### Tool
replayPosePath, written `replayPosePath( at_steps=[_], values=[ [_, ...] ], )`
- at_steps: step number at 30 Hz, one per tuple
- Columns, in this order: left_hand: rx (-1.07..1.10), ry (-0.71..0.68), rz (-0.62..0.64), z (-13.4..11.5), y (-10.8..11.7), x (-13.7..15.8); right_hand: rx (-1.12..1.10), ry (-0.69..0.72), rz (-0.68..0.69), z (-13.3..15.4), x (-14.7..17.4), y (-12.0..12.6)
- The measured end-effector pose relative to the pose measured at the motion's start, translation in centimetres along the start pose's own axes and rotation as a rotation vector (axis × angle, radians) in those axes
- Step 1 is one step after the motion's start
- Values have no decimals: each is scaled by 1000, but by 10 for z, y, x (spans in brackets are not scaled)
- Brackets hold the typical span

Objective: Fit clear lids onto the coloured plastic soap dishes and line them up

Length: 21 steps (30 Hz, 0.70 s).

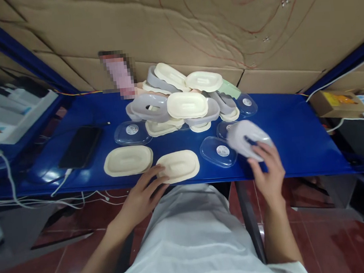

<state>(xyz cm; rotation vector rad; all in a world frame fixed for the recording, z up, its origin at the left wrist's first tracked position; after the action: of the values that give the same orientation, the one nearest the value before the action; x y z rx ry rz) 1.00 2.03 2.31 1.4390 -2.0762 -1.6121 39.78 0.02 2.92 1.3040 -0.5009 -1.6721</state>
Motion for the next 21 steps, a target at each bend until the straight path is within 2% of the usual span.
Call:
replayPosePath(
  at_steps=[2,5,6,8,11,18,21],
  values=[
    [-11,5,-49,4,0,2,-53,154,153,50,2,-28],
    [-53,-20,-209,5,6,3,-71,361,335,113,-4,-64],
    [-68,-39,-228,4,6,2,-63,410,370,128,-8,-71],
    [-88,-71,-188,1,4,-1,-32,466,394,147,-18,-79],
    [-74,-77,-118,1,0,-3,10,494,382,155,-27,-80],
    [-40,-88,-138,3,0,-3,75,526,455,155,-22,-80],
    [-24,-83,-139,3,1,-3,78,546,425,155,-24,-70]
  ],
)
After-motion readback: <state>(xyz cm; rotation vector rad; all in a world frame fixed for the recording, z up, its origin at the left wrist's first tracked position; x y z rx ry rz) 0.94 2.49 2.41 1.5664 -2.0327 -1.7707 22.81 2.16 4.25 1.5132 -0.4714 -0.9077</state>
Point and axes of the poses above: each hand's wrist, its own x-axis away from the middle knuckle, its own y-axis out of the back of the hand, z = x × y, the point moved 6 cm from there along -x, towards the middle knuckle, and after that the axes turned 2 degrees about z, right-handed, at the moved point
